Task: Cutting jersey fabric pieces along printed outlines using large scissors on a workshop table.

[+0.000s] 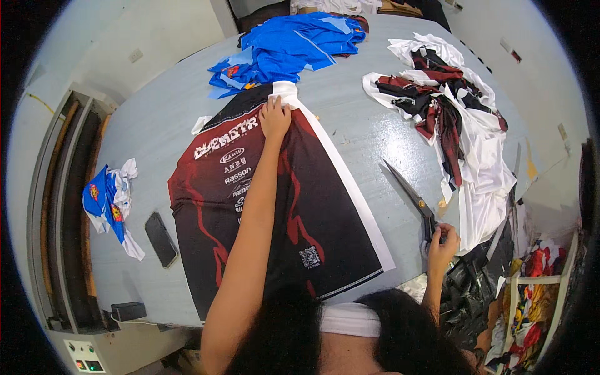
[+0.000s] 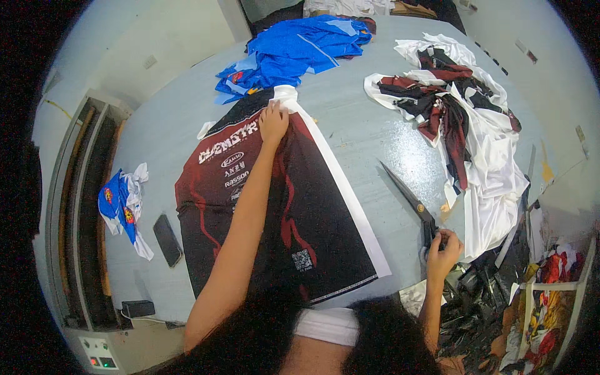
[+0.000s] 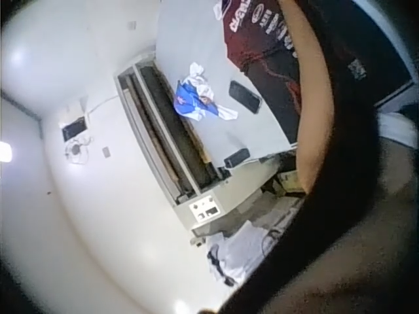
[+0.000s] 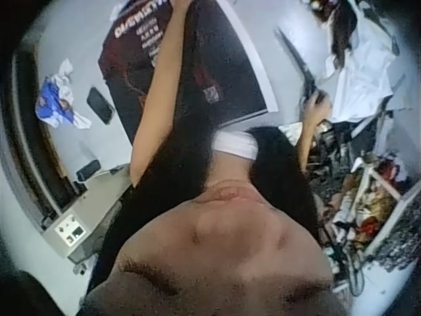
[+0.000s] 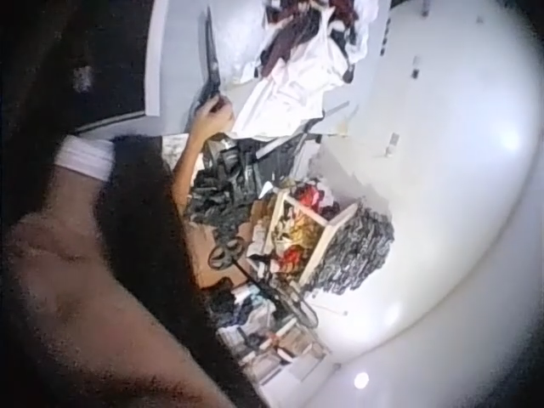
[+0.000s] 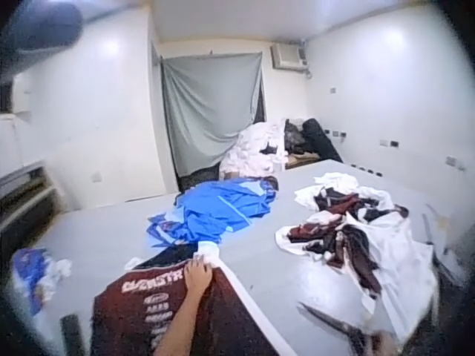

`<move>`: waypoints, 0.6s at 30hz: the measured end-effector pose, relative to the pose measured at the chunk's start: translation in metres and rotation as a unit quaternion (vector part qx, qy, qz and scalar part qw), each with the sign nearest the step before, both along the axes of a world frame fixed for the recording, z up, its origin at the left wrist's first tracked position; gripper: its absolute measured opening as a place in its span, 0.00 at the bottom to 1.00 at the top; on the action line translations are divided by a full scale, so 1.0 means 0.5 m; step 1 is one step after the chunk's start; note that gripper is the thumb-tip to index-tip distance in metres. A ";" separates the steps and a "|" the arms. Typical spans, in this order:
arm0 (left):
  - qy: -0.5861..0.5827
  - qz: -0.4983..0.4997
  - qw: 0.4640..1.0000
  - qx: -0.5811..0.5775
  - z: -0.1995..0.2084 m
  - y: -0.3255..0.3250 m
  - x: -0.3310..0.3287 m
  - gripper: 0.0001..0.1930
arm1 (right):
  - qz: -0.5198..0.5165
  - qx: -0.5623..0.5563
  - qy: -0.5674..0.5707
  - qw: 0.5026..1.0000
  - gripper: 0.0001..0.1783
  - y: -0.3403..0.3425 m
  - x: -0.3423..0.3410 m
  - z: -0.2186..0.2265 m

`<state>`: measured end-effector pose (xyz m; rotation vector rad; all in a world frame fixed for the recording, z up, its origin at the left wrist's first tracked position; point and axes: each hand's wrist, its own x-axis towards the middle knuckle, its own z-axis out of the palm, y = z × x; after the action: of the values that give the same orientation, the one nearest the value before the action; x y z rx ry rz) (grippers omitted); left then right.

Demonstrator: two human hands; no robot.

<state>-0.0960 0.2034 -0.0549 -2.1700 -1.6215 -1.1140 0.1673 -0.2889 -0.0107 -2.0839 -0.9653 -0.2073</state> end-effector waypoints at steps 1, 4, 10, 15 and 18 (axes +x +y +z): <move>-0.015 0.011 0.999 0.044 0.005 -0.002 0.000 0.20 | -0.001 0.004 -0.004 1.000 0.05 0.000 0.001 -0.001; -0.018 0.007 0.996 0.089 0.022 -0.013 -0.007 0.16 | -0.003 0.014 -0.007 1.000 0.05 -0.003 0.002 -0.006; -0.001 -0.076 0.987 0.144 0.072 -0.067 -0.012 0.11 | 0.054 -0.059 -0.076 0.994 0.10 -0.015 -0.009 0.003; -0.046 -0.210 0.973 -0.083 0.111 -0.226 0.010 0.10 | 0.190 -0.090 0.011 0.978 0.21 -0.042 0.009 0.043; 0.026 -0.348 0.935 -0.059 0.127 -0.388 0.011 0.07 | 0.264 -0.182 0.096 0.942 0.30 -0.053 0.051 0.073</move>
<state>-0.0903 0.0092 0.0087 -2.9323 -0.9108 -1.1084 0.1929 -0.3155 0.0257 -2.0258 -1.4787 0.4768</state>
